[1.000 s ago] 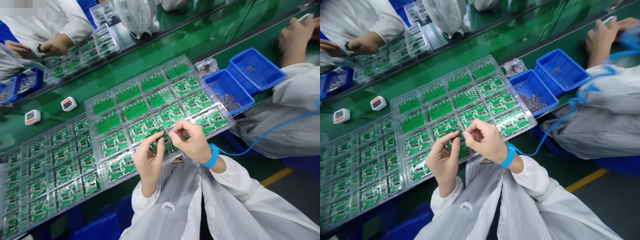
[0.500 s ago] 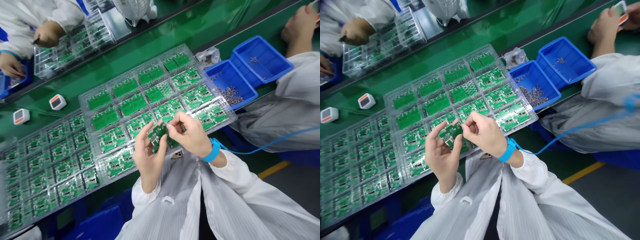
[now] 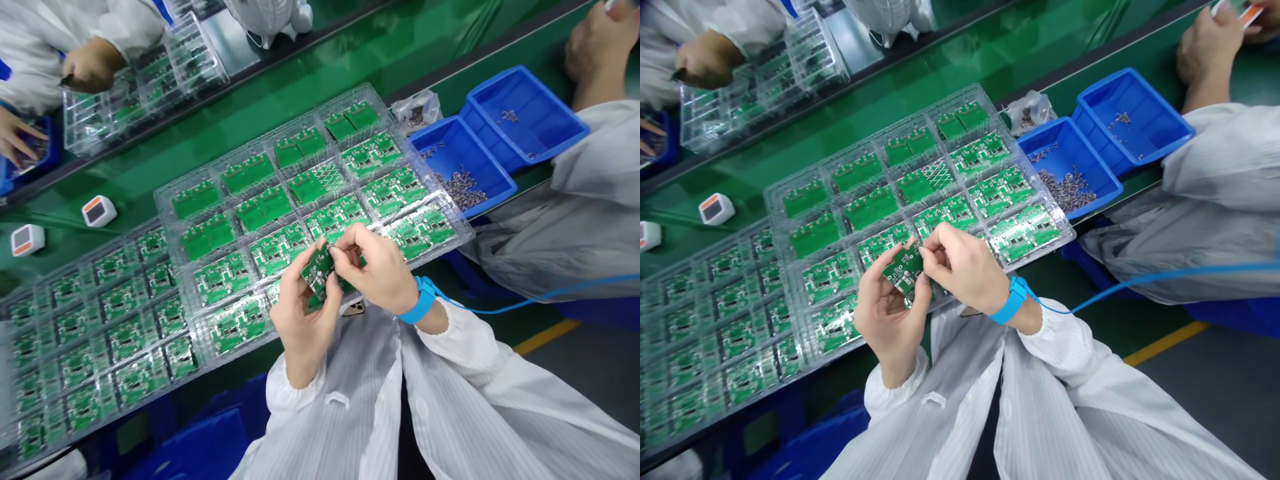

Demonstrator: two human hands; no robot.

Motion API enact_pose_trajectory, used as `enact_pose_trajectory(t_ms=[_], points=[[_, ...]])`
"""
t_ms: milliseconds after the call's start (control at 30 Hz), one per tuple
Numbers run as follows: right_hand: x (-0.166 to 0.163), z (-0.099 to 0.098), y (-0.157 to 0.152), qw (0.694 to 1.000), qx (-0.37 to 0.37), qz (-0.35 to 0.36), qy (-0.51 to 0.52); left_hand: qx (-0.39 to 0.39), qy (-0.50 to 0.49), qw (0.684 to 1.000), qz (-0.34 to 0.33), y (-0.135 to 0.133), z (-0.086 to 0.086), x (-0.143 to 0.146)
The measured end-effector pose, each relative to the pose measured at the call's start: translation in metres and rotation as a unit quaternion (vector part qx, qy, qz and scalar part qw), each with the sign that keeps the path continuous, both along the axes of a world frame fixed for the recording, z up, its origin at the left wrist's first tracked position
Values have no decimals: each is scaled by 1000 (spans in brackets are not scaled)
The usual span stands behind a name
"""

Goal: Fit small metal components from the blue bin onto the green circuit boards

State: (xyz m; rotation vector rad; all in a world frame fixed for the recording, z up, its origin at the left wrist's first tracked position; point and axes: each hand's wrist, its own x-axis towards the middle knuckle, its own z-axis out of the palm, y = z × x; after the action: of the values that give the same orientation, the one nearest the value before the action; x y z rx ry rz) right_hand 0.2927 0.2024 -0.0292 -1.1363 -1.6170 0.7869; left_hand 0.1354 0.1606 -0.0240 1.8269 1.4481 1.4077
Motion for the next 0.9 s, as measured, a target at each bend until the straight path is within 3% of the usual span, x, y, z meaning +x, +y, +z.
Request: enact_pose_trajectory(t_ms=[167, 300, 433, 533, 700, 900], points=[[-2, -2, 2, 999, 38, 3, -10, -9, -30, 999, -14, 0, -4, 0], [7, -1, 6, 1000, -2, 4, 31, -38, -75, 995, -51, 0, -13, 6], [25, 9, 10, 991, -76, 93, 54, -45, -115, 990, -70, 4, -18, 11], [42, 23, 20, 989, -66, 133, -5, -41, -107, 989, -88, 8, -17, 7], [76, 41, 80, 988, -50, 52, -138, -20, -59, 994, -90, 8, -15, -7], [88, 31, 165, 971, -27, 5, -238, -6, -29, 995, -96, 1, -14, -12]])
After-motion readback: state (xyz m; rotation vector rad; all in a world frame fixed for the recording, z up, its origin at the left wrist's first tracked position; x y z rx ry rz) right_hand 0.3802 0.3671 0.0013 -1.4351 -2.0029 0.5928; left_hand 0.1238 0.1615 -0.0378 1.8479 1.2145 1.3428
